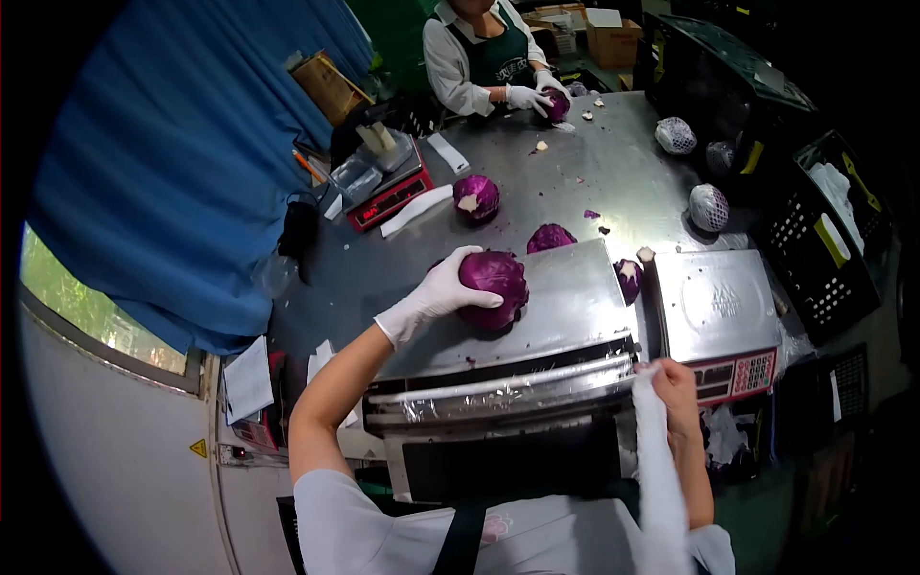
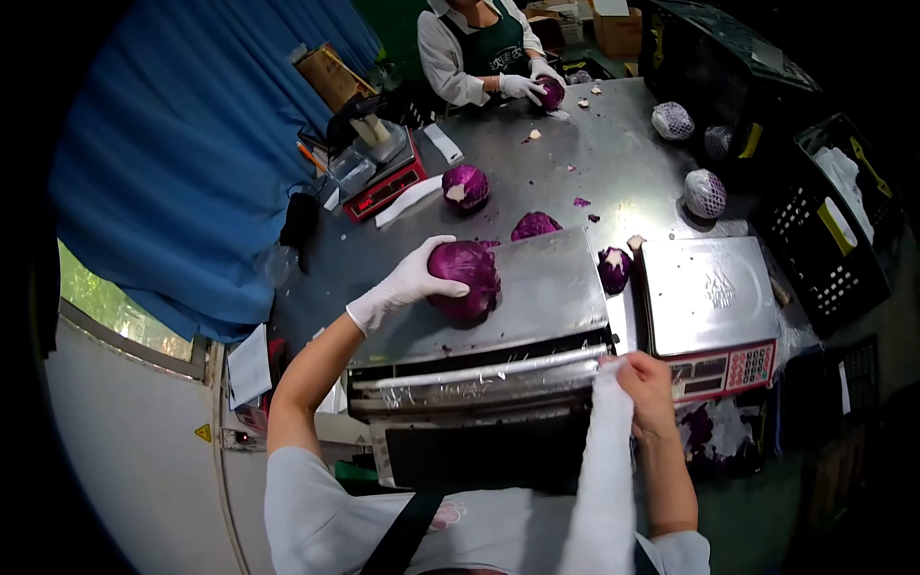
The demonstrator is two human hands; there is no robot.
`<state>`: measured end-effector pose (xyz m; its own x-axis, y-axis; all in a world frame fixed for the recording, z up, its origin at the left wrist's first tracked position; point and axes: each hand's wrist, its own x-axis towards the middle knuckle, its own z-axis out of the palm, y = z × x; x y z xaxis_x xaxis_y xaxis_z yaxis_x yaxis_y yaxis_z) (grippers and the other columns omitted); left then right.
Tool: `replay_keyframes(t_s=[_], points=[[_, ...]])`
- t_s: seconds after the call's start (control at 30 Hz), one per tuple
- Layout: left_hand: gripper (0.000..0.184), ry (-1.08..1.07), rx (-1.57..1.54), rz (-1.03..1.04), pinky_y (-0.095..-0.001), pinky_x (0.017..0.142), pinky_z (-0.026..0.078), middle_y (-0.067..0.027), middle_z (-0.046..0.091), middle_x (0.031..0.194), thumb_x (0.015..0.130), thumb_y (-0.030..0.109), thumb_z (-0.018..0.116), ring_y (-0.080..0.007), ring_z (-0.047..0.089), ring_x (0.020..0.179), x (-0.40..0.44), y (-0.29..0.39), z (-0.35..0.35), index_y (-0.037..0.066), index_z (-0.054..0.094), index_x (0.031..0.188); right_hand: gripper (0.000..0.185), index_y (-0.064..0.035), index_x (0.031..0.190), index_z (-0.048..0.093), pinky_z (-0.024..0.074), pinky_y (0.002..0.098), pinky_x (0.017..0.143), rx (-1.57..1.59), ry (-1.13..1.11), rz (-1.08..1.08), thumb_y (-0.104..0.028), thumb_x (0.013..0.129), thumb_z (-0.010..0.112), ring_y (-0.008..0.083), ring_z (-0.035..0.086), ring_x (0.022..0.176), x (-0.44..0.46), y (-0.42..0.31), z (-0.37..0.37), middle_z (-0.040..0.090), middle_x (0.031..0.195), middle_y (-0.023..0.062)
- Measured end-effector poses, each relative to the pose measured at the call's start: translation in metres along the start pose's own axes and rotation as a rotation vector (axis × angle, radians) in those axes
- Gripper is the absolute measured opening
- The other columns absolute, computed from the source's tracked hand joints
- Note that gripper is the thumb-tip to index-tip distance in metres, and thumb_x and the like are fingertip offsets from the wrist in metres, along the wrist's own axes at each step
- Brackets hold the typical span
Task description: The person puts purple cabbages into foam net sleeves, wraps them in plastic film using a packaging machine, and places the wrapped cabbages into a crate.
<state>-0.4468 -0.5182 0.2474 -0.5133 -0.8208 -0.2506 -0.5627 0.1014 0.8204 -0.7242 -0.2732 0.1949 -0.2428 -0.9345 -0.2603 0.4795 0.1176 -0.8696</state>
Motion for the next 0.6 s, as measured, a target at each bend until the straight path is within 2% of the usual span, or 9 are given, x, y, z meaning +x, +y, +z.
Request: replay_keyframes(t_s=[0.13, 0.2, 0.27, 0.33, 0.4, 0.43, 0.47, 0.53, 0.6], points=[[0.123, 0.231, 0.890, 0.185, -0.0377, 0.106, 0.025, -0.0250, 0.014, 0.145, 0.053, 0.060, 0.075, -0.0394, 0.022, 0.132, -0.035, 0.012, 0.031, 0.001, 0.011, 0.141, 0.020, 0.0018, 0.084, 0.060, 0.0460, 0.0221, 0.064, -0.175, -0.227, -0.080, -0.016, 0.090, 0.054, 0.0089, 0.058, 0.070, 0.005, 0.010, 0.032, 0.065, 0.086, 0.0069], [0.117, 0.453, 0.925, 0.552, -0.0365, 0.107, 0.023, -0.0233, 0.014, 0.145, 0.060, 0.054, 0.075, -0.0348, 0.023, 0.133, -0.060, 0.019, 0.054, 0.001, 0.010, 0.142, 0.014, 0.0038, 0.087, 0.062, 0.0460, 0.0245, 0.073, -0.040, -0.291, -0.106, -0.009, 0.086, 0.057, 0.0118, 0.058, 0.081, 0.003, 0.009, 0.053, 0.063, 0.102, 0.0122], [0.097, 0.062, 0.091, 0.626, -0.0335, 0.105, 0.025, -0.0190, 0.014, 0.147, 0.072, 0.038, 0.074, -0.0261, 0.023, 0.134, -0.092, 0.011, 0.099, 0.002, 0.016, 0.141, 0.011, 0.0044, 0.086, 0.063, 0.0423, 0.0293, 0.087, -0.214, -0.271, -0.487, -0.005, 0.081, 0.062, 0.0184, 0.056, 0.094, -0.002, 0.014, 0.076, 0.056, 0.118, 0.0169], [0.072, -0.155, -0.658, 0.452, -0.0298, 0.100, 0.032, -0.0130, 0.033, 0.140, 0.080, 0.022, 0.069, -0.0185, 0.035, 0.126, -0.117, -0.001, 0.149, 0.000, 0.030, 0.137, 0.012, 0.0048, 0.085, 0.063, 0.0404, 0.0327, 0.091, -0.630, -0.134, -0.927, -0.001, 0.074, 0.064, 0.0271, 0.056, 0.102, -0.007, 0.011, 0.091, 0.054, 0.120, 0.0200], [0.047, 0.056, -0.782, 0.250, -0.0259, 0.094, 0.038, -0.0069, 0.051, 0.123, 0.086, 0.015, 0.062, -0.0146, 0.048, 0.111, -0.137, -0.003, 0.171, -0.001, 0.046, 0.127, 0.012, 0.0042, 0.085, 0.061, 0.0435, 0.0314, 0.086, -0.539, -0.139, -0.936, -0.006, 0.079, 0.063, 0.0251, 0.058, 0.097, -0.004, 0.020, 0.096, 0.055, 0.118, 0.0195], [0.037, 0.148, -0.774, 0.259, -0.0233, 0.090, 0.040, -0.0034, 0.059, 0.109, 0.086, 0.013, 0.061, -0.0121, 0.053, 0.101, -0.141, -0.010, 0.174, -0.001, 0.054, 0.120, 0.015, 0.0032, 0.087, 0.057, 0.0460, 0.0255, 0.075, -0.239, -0.125, -0.787, -0.011, 0.085, 0.060, 0.0162, 0.059, 0.083, -0.003, 0.030, 0.104, 0.059, 0.110, 0.0169], [0.032, 0.280, -0.872, 0.276, -0.0236, 0.090, 0.040, -0.0050, 0.060, 0.107, 0.087, 0.013, 0.060, -0.0118, 0.053, 0.100, -0.146, -0.012, 0.179, -0.002, 0.057, 0.115, 0.012, 0.0018, 0.088, 0.055, 0.0457, 0.0207, 0.068, -0.332, -0.080, -0.585, -0.010, 0.089, 0.052, 0.0098, 0.058, 0.077, -0.005, 0.024, 0.099, 0.062, 0.097, 0.0114], [0.032, 0.265, -0.923, 0.200, -0.0253, 0.089, 0.041, -0.0063, 0.061, 0.106, 0.087, 0.014, 0.059, -0.0125, 0.055, 0.099, -0.158, -0.032, 0.170, -0.004, 0.057, 0.113, 0.012, -0.0014, 0.088, 0.054, 0.0451, 0.0194, 0.063, -0.140, -0.168, -0.360, -0.013, 0.090, 0.051, 0.0071, 0.054, 0.066, 0.009, 0.018, 0.095, 0.063, 0.086, 0.0070], [0.027, 0.217, -1.205, 0.304, -0.0312, 0.088, 0.045, -0.0087, 0.062, 0.099, 0.089, 0.018, 0.057, -0.0168, 0.058, 0.094, -0.165, -0.045, 0.155, -0.003, 0.058, 0.104, 0.014, -0.0049, 0.093, 0.055, 0.0480, 0.0236, 0.069, 0.021, -0.375, -0.016, -0.016, 0.085, 0.058, 0.0105, 0.058, 0.075, 0.011, 0.013, 0.094, 0.060, 0.083, 0.0041]])
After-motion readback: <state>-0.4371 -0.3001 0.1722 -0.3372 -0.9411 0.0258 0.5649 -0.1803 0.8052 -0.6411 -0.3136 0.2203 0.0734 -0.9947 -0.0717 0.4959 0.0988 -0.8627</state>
